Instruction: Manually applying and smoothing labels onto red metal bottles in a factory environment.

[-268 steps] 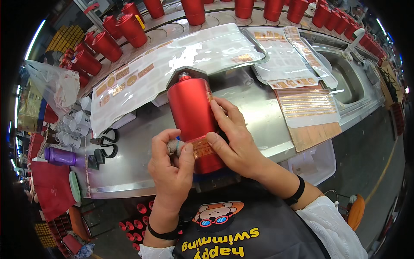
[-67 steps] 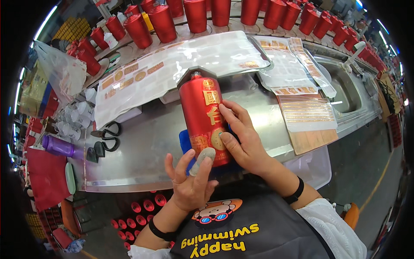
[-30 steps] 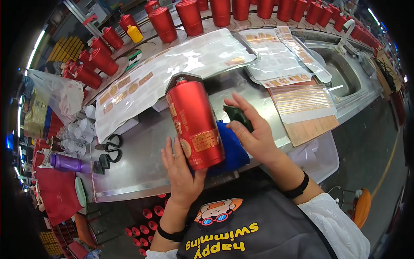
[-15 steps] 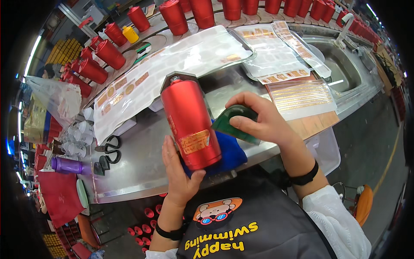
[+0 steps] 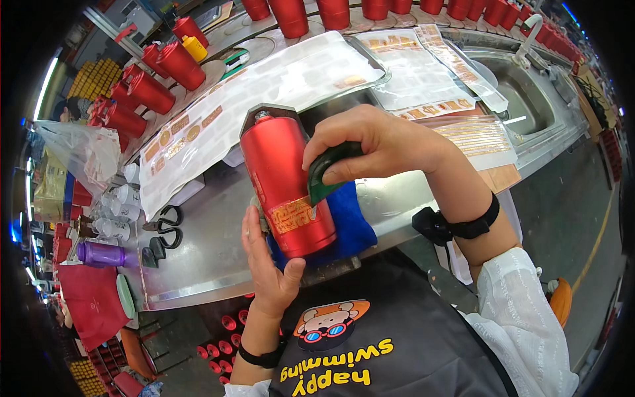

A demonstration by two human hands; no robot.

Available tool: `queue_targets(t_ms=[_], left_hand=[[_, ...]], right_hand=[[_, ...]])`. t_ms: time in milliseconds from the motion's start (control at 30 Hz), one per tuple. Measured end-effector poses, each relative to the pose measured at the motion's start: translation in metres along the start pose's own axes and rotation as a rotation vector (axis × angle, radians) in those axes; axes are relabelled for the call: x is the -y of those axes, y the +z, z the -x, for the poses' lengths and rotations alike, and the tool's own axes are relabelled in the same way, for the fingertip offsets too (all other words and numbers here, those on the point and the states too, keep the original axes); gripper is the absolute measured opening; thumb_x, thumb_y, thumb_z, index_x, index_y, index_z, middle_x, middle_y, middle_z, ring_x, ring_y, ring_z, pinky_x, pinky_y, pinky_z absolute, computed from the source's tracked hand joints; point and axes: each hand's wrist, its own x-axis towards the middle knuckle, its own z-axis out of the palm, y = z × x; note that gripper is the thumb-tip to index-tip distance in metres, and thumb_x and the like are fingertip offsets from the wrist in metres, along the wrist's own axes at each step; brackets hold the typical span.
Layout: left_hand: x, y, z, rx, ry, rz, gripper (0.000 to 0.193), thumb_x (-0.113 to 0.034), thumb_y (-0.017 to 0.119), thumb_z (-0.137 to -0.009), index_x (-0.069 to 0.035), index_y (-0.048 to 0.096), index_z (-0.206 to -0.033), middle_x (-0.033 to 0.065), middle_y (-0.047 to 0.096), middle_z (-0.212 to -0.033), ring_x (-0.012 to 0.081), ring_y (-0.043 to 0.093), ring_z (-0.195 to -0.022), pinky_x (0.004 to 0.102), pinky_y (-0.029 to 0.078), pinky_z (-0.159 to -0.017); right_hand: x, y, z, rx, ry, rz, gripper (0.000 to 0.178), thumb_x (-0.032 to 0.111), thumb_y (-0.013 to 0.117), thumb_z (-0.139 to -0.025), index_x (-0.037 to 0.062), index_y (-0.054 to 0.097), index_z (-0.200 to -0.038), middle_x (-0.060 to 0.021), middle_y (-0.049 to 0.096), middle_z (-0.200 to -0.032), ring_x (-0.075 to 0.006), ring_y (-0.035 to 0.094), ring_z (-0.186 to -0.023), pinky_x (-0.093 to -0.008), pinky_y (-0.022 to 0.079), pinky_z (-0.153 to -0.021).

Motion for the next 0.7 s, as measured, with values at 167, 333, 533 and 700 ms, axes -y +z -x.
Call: queue_targets(t_ms=[167,333,533,700], left_hand=[[0.001,-0.002,-0.001,-0.029,-0.008,0.065,0.100,-0.066,0.051,-0.089,0.009,0.022,-0.148,0.0275,0.032,-0.148,0.0389,0.030,-0.139,0.0463,0.025,-0.113],[-0.007,-0.004,-0.011,-0.056,-0.060,0.169,0.095,-0.060,0.056,-0.090,0.005,0.022,-0.149,0.0229,0.029,-0.151,0.0334,0.031,-0.139,0.0426,0.025,-0.112],[-0.012,-0.005,-0.020,-0.092,-0.028,0.233,0.089,-0.056,0.058,-0.091,0.003,0.025,-0.149,0.0207,0.029,-0.152,0.0324,0.030,-0.140,0.0429,0.023,-0.113],[-0.021,-0.005,-0.027,-0.110,0.033,0.116,0.077,-0.049,0.058,-0.093,0.003,0.034,-0.145,0.0205,0.039,-0.146,0.0381,0.030,-0.139,0.0459,0.021,-0.113]], right_hand=[[0.008,0.000,0.003,0.012,0.059,0.010,0.024,0.014,0.072,-0.080,0.0028,0.068,-0.101,-0.0086,0.069,-0.084,-0.0153,0.064,-0.075,-0.0291,0.051,-0.069],[0.010,0.020,0.030,-0.223,0.199,0.059,0.026,0.016,0.071,-0.080,0.0011,0.063,-0.101,-0.0118,0.068,-0.085,-0.0222,0.065,-0.079,-0.0312,0.050,-0.070],[0.009,0.041,0.042,-0.317,0.266,-0.100,0.026,0.015,0.070,-0.082,0.0006,0.061,-0.102,-0.0122,0.066,-0.090,-0.0198,0.064,-0.082,-0.0308,0.050,-0.071],[0.010,0.045,0.042,-0.357,0.275,-0.227,0.025,0.016,0.070,-0.084,0.0016,0.062,-0.103,-0.0075,0.065,-0.089,-0.0132,0.062,-0.084,-0.0282,0.050,-0.074]])
